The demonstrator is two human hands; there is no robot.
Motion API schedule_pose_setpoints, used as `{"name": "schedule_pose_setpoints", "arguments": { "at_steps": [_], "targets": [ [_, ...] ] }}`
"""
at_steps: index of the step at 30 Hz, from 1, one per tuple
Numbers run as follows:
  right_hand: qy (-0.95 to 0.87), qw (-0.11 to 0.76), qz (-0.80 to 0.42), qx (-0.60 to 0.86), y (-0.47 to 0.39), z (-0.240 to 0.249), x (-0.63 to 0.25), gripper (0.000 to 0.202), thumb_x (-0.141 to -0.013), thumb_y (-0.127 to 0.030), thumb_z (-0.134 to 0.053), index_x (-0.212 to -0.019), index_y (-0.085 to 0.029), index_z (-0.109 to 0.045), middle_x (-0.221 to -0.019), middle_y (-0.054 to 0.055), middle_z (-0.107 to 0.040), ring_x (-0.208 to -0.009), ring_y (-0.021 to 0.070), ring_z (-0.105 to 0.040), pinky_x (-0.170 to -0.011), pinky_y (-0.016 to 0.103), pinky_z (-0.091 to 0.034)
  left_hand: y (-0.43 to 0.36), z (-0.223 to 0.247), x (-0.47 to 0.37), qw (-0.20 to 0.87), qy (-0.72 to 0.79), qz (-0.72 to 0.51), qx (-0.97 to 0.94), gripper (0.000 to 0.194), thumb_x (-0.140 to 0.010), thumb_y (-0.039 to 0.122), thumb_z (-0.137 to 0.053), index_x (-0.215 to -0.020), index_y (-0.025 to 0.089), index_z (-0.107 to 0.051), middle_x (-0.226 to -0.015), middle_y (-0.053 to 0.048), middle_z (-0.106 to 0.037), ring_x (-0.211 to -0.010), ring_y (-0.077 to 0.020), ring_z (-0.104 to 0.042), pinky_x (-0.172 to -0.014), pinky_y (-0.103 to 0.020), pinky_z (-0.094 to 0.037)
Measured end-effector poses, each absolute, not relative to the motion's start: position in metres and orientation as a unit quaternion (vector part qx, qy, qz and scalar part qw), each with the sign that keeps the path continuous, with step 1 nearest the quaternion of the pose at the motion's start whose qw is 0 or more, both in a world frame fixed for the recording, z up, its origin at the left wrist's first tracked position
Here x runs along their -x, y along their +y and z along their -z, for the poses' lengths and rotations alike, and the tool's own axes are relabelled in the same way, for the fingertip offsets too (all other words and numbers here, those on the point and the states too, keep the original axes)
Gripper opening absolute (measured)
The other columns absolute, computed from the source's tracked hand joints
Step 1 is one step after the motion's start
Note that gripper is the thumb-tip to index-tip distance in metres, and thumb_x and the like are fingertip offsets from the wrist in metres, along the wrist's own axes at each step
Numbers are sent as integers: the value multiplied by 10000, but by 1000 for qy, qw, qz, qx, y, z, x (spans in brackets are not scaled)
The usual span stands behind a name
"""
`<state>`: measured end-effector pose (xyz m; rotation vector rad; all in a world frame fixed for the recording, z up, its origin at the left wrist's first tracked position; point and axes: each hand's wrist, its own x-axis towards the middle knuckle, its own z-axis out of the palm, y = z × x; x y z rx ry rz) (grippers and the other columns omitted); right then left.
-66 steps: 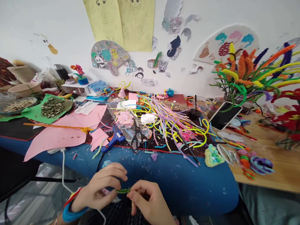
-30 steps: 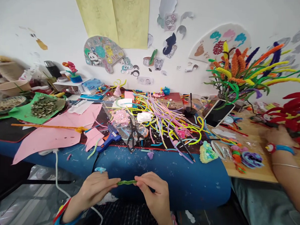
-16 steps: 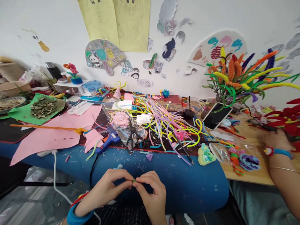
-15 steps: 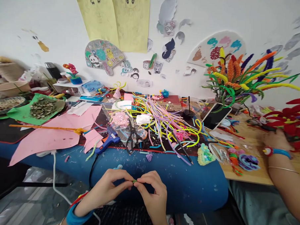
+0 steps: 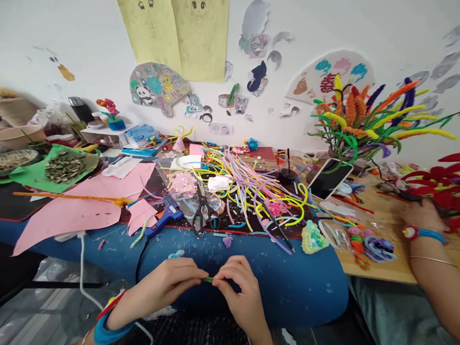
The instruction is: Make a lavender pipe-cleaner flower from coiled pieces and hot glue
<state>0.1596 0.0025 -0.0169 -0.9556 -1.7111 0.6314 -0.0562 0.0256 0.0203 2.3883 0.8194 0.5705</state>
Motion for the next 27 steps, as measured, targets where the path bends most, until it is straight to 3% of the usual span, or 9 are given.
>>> {"name": "schedule_pose_setpoints", "arguments": {
  "at_steps": [8,14,17,19,21,24,27],
  "targets": [
    [-721,506,-225,417,2,17,-162,173,-924,-240,-623,-753,-245,-650,-703,19,-679,-801,225,-583,-727,356,-509,23,-23,59,268,289,-178,-902,258,-1006,150,-455,-1160,190,-658,-899,-46,-681,-792,-159,-631,-706,-222,-458],
    [-703,518,-196,446,3,21,-168,166,-924,-227,-608,-763,-248,-640,-712,22,-689,-803,230,-610,-721,358,-531,28,-12,58,257,345,-272,-861,220,-1008,205,-483,-1019,169,-700,-817,-41,-689,-733,-150,-630,-689,-220,-475],
    [-707,515,-151,460,0,22,-167,52,-899,-284,-658,-908,-250,-696,-839,53,-724,-876,255,-636,-766,395,-553,27,-9,54,226,347,-286,-864,243,-1012,213,-471,-999,163,-709,-770,-41,-675,-692,-149,-618,-644,-220,-469],
    [-730,494,-124,456,-2,21,-163,208,-871,-300,-704,-1073,-251,-702,-936,66,-737,-931,267,-640,-805,418,-557,27,-9,52,224,338,-296,-865,239,-1010,221,-481,-1009,162,-713,-774,-44,-685,-693,-148,-623,-643,-218,-475],
    [-756,469,-118,440,-3,20,-159,235,-877,-237,-702,-1111,-257,-699,-917,50,-742,-892,247,-641,-782,404,-555,27,-10,50,246,330,-305,-859,214,-999,224,-511,-1037,169,-714,-807,-45,-708,-722,-148,-641,-670,-216,-494],
    [-765,471,-110,426,-2,19,-158,197,-906,-115,-638,-1021,-258,-710,-783,13,-724,-764,204,-616,-696,361,-533,29,-9,54,281,338,-316,-841,184,-964,226,-584,-1098,182,-703,-904,-54,-740,-806,-158,-681,-738,-228,-527],
    [-760,474,-90,435,0,18,-161,215,-905,-92,-629,-1018,-260,-700,-757,6,-725,-741,203,-606,-683,365,-510,32,-5,61,274,366,-334,-824,163,-945,218,-616,-1069,190,-717,-912,-55,-751,-808,-161,-699,-740,-235,-539]
  ]
}}
